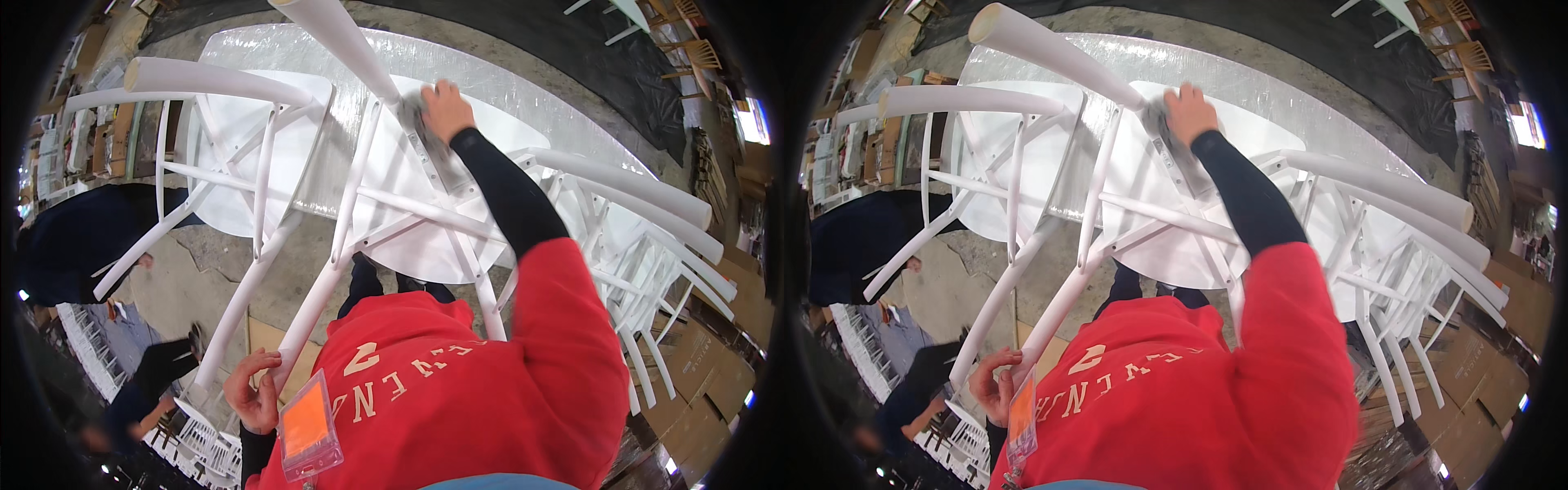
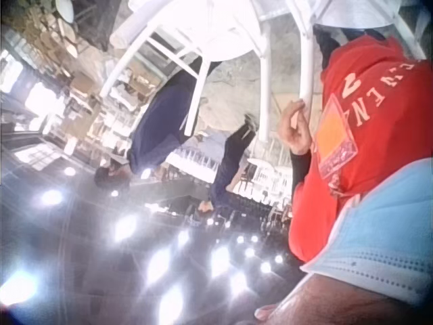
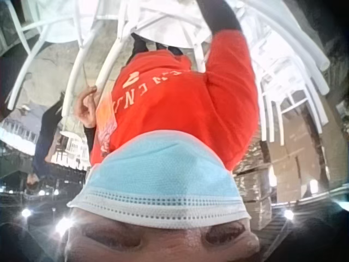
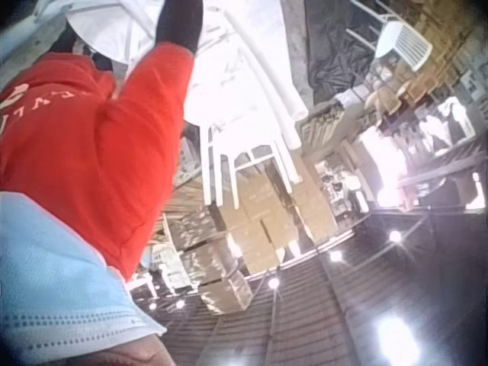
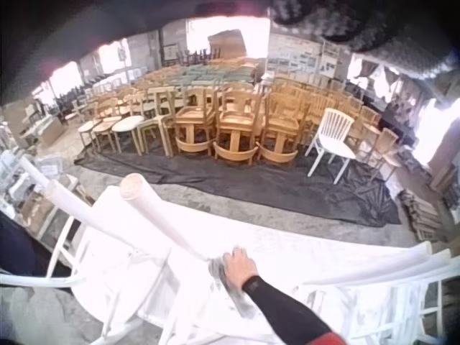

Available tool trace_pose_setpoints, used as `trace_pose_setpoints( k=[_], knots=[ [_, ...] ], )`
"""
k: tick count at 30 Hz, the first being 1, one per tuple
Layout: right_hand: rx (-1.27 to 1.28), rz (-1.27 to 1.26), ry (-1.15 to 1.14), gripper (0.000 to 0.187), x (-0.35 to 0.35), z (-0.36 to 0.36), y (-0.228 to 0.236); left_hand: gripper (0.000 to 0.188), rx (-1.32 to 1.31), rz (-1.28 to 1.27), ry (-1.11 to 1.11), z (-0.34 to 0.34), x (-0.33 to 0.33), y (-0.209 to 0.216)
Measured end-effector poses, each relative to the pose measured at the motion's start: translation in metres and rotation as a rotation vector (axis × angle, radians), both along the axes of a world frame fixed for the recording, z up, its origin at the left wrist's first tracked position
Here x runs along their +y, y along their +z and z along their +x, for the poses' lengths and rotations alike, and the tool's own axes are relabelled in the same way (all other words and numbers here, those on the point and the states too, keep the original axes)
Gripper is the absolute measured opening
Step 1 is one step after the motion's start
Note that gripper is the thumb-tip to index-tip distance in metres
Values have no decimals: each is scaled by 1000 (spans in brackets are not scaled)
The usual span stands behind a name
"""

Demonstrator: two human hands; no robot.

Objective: The person wipes the underside of a white plastic chair with a gray cloth. They move around the chair to clean different sections of the legs and frame while other workers handle chairs in the background.

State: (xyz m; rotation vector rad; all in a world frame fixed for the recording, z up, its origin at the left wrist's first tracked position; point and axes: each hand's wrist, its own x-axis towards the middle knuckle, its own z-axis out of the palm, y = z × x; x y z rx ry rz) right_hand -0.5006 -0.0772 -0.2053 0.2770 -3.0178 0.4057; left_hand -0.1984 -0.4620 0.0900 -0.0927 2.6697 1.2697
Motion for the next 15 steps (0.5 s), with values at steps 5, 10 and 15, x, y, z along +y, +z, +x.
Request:
trace_pose_setpoints(
  k=[5, 10, 15],
  knots=[
    [51, -117, -81, 32, -37, -91, -16, 20, -50, -88, 3, -6, -1, 4],
    [-17, -63, 128, 36, 6, -32, -6, 21, -74, -71, 64, 1, 3, 0],
    [-524, 358, -188, 43, 105, 48, 26, 20, -31, -39, 22, -1, 3, 0]
  ],
)
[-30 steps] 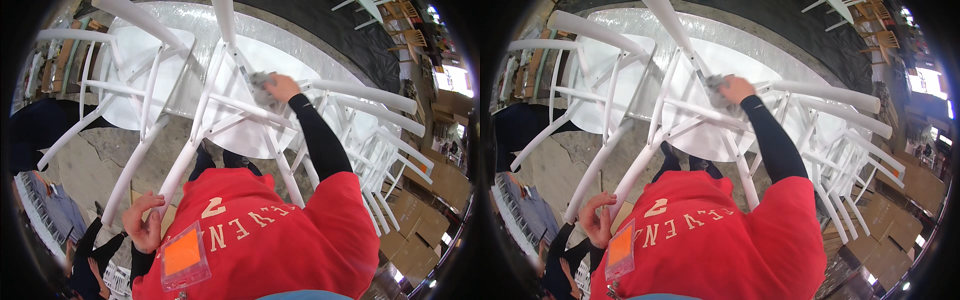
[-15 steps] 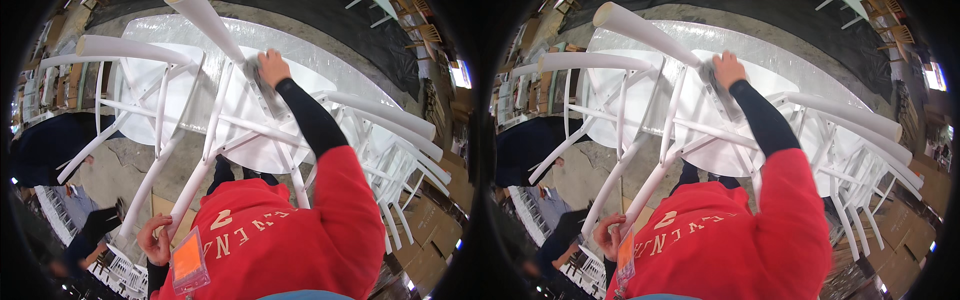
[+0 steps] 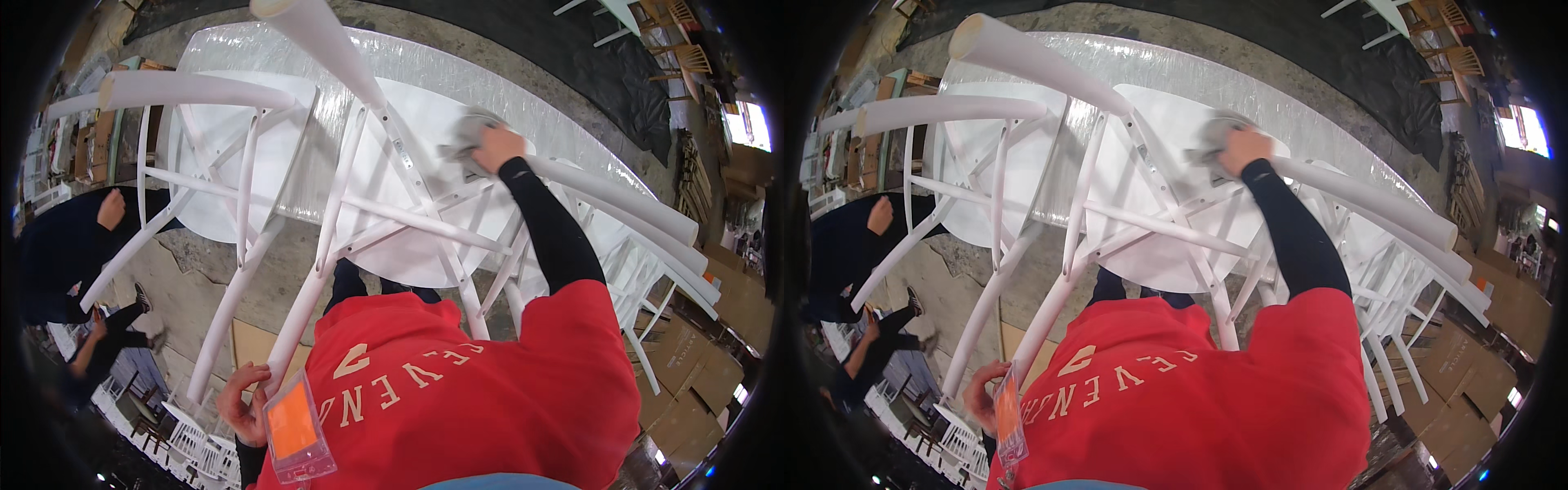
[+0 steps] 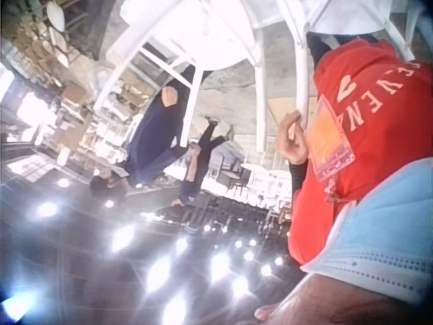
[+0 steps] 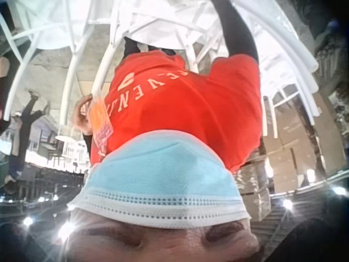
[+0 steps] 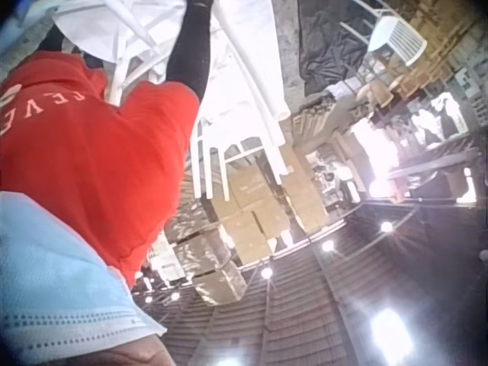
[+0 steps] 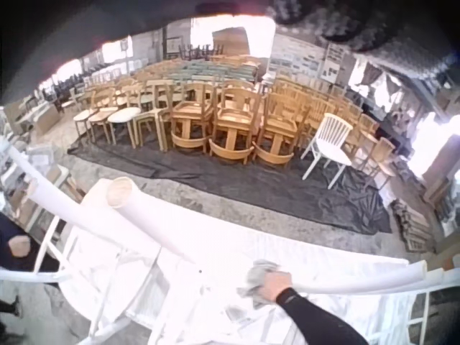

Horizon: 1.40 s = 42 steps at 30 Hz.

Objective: The person wipes the underside of a white plastic chair with a gray cloth. They move around the chair to clean different sections of the legs and frame while other workers handle chairs in the background.

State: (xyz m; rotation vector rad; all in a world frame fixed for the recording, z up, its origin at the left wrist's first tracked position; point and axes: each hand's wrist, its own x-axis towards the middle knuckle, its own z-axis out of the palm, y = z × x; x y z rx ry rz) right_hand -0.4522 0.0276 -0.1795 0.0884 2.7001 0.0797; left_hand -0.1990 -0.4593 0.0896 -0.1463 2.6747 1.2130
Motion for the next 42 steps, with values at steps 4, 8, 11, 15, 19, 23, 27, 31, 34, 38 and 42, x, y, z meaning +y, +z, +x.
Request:
trace_pose_setpoints(
  k=[4, 8, 11, 15, 19, 23, 27, 31, 34, 38, 42],
  knots=[
    [-80, 87, -172, 45, 28, -11, -4, 19, 44, 15, -90, -8, -8, -2],
    [60, -398, 119, 47, -80, -5, -21, 20, 25, 32, -50, -4, -2, 2],
    [447, -473, 139, 45, -105, -32, -39, 21, 40, 40, -56, -5, -7, 1],
    [492, -423, 145, 42, -111, -47, -42, 23, 67, 33, -41, -2, -8, 0],
    [230, -440, 317, 44, -83, 14, -35, 24, 133, 49, -21, 0, -8, -4],
    [-190, -422, 462, 39, -73, 14, 8, 24, 207, 101, 12, 3, -7, -9],
    [342, -648, 939, 32, -141, -20, 19, 24, 207, 103, 11, 4, -8, -9],
    [542, -530, 1000, 34, -151, -9, -17, 25, 208, 109, 42, 4, -10, -9],
    [-412, -1037, 447, 29, -159, 23, -28, 25, 202, 107, 44, 7, -6, -10],
    [-260, -718, 1073, 26, -170, 11, -38, 25, 185, 91, -10, 4, -11, -7],
    [185, -422, 864, 19, -198, -51, -38, 25, 184, 77, -9, 2, -10, -6]
  ],
)
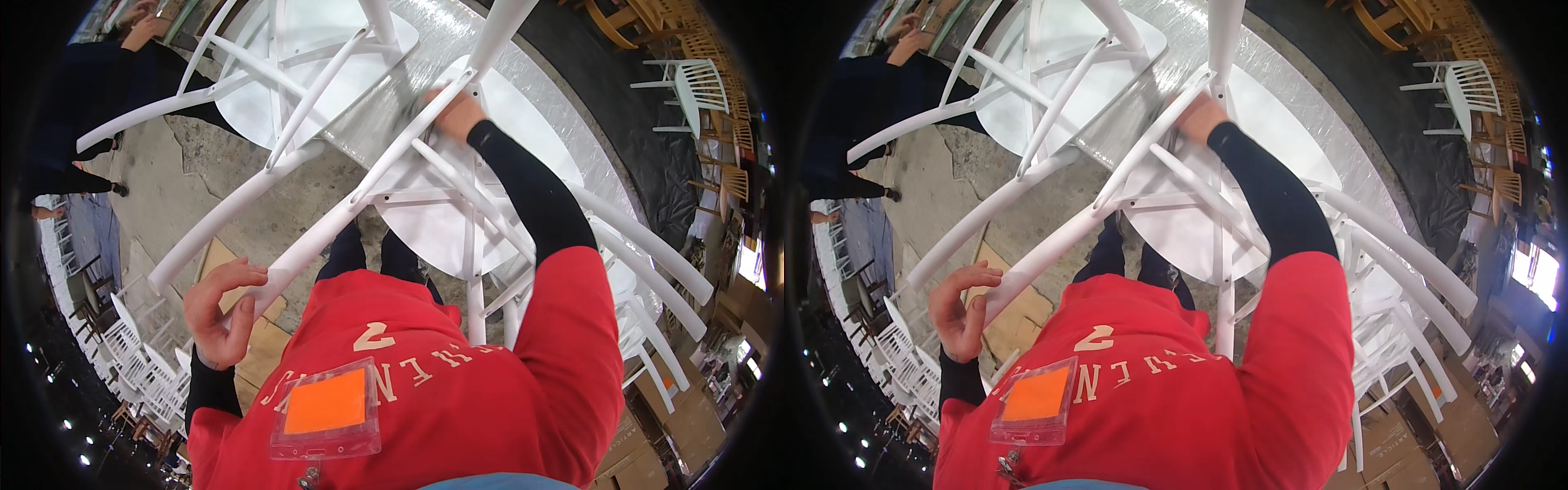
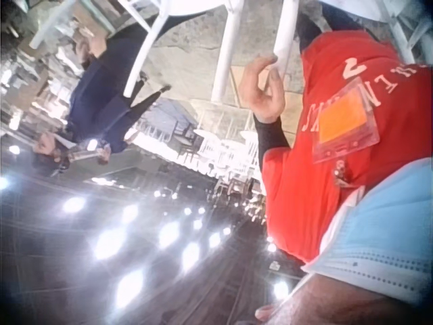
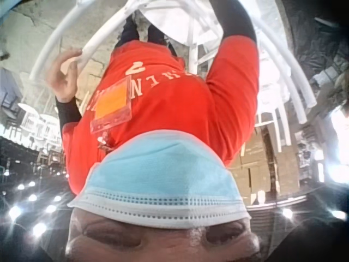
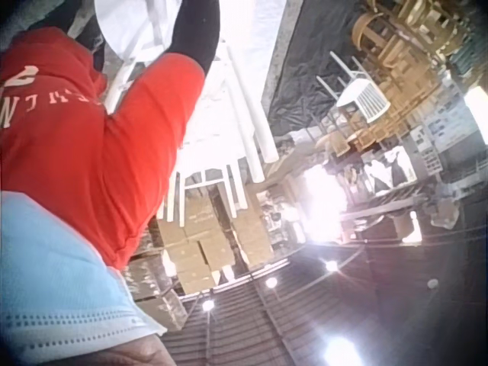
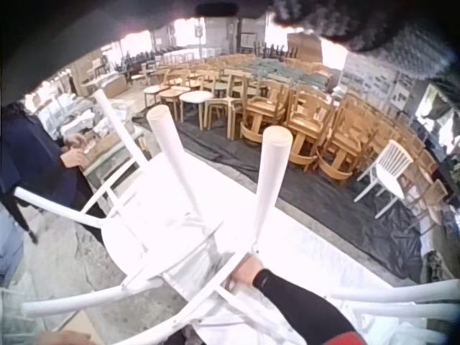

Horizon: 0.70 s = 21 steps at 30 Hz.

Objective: The person wipes the underside of a white plastic chair with a gray cloth. They move around the chair to clean different sections of the legs and frame while other workers handle chairs in the background.

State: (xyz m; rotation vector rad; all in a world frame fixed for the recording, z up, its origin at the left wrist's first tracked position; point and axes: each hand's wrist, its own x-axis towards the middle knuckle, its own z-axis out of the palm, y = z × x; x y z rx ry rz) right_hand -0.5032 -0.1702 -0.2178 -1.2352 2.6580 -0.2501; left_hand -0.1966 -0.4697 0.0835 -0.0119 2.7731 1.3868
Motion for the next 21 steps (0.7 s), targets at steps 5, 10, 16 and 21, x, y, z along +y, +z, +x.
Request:
trace_pose_setpoints(
  k=[5, 10, 16, 21],
  knots=[
    [174, 4, 155, 19, -6, 6, -9, 25, -31, 22, 19, 0, 1, -2],
    [-274, -276, 746, 27, -6, 60, -19, 27, -17, 15, -43, -5, -1, 0],
    [-202, -376, 895, 39, -41, 63, -44, 29, -35, -39, -78, -12, -1, 4],
    [-450, -211, 601, 36, -36, 65, -27, 28, -57, -27, -42, -7, 1, 0]
  ],
)
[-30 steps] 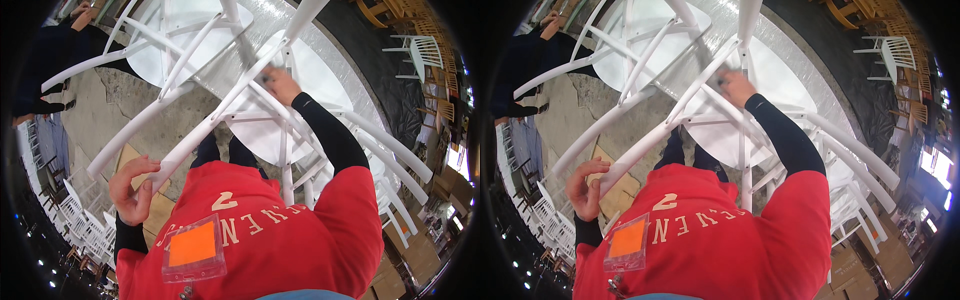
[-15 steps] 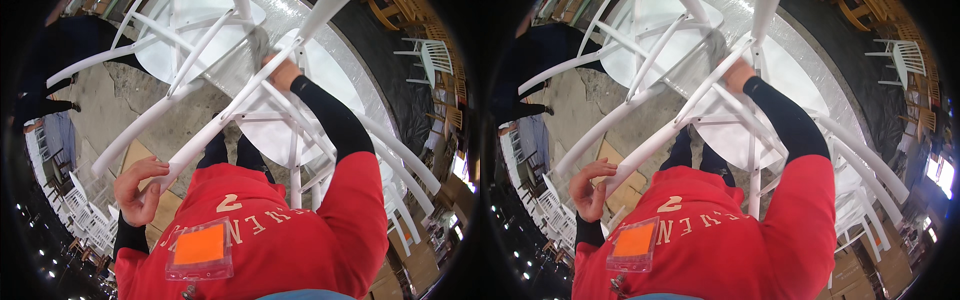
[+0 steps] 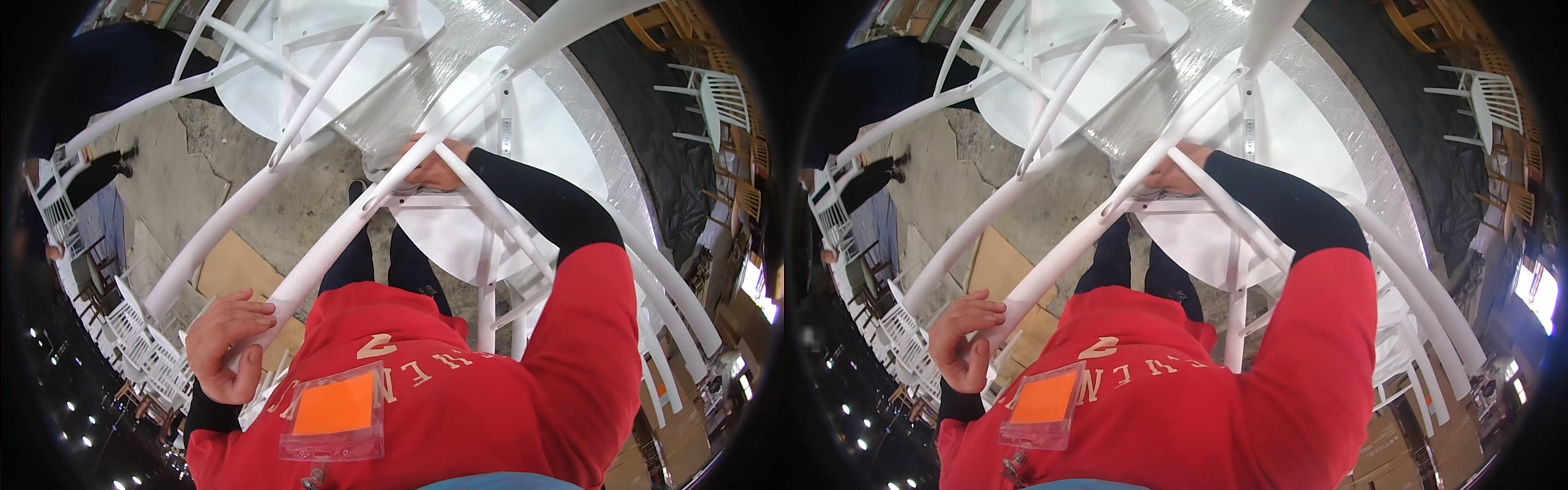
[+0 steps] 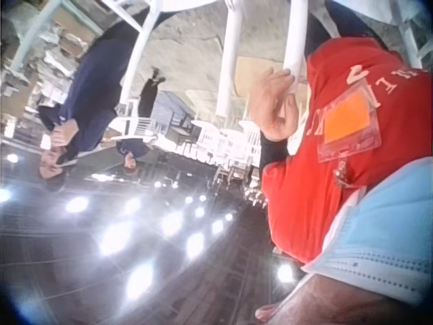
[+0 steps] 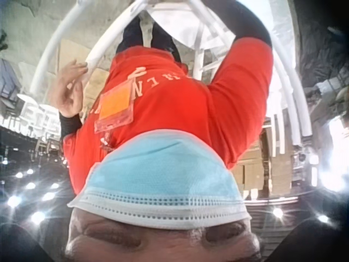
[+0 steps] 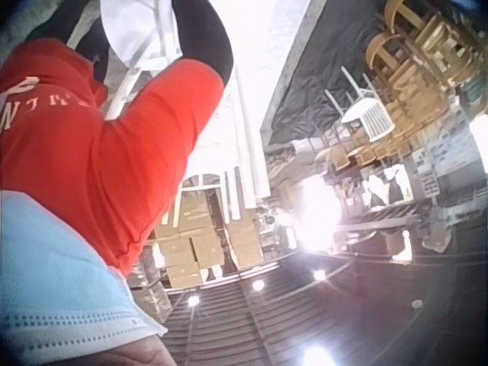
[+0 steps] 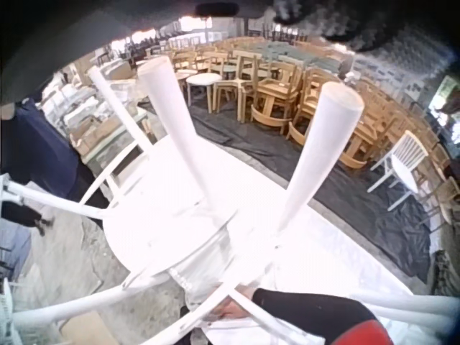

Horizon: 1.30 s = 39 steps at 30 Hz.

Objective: The person wipes the underside of a white plastic chair with a gray cloth. They move around the chair to clean different sections of the legs and frame while other workers handle chairs in the background.

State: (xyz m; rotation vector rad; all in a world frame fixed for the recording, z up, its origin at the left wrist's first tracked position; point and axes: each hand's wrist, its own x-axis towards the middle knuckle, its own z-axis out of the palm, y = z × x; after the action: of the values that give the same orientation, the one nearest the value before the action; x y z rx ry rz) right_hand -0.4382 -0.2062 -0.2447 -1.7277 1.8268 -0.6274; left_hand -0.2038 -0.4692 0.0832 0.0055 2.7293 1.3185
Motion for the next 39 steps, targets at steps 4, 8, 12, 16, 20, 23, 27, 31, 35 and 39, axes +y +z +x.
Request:
trace_pose_setpoints(
  k=[4, 8, 12, 16, 20, 23, 27, 31, 35, 39],
  knots=[
    [643, 126, -213, 22, 69, -43, 31, 26, 21, -14, -58, -4, -1, 2],
    [842, 386, -322, 25, 54, -57, 41, 25, 15, -30, -61, -3, -1, 4],
    [909, 364, -607, 27, 53, -49, 26, 24, 8, 0, -12, -1, -2, 3],
    [201, 494, -334, 36, 79, -20, 61, 25, 36, 87, 8, 5, -4, -3],
    [-241, 454, -600, 45, 118, -13, 79, 25, 69, 170, -62, 7, -8, -6],
    [-370, 419, -1152, 44, 161, -17, 108, 25, 99, 195, -174, 2, -14, -8],
    [169, -48, -1755, 38, 112, 30, 124, 23, 142, 245, -261, 1, -14, -15],
    [638, -353, -1766, 36, -9, 154, 64, 21, 205, 275, -362, -4, -15, -18],
    [35, -226, -1623, 21, -81, 232, 58, 17, 114, 268, -419, -2, -20, -15],
    [270, 205, -1707, 29, -13, 237, 15, 16, 132, 228, -524, 0, -21, -12]
  ],
)
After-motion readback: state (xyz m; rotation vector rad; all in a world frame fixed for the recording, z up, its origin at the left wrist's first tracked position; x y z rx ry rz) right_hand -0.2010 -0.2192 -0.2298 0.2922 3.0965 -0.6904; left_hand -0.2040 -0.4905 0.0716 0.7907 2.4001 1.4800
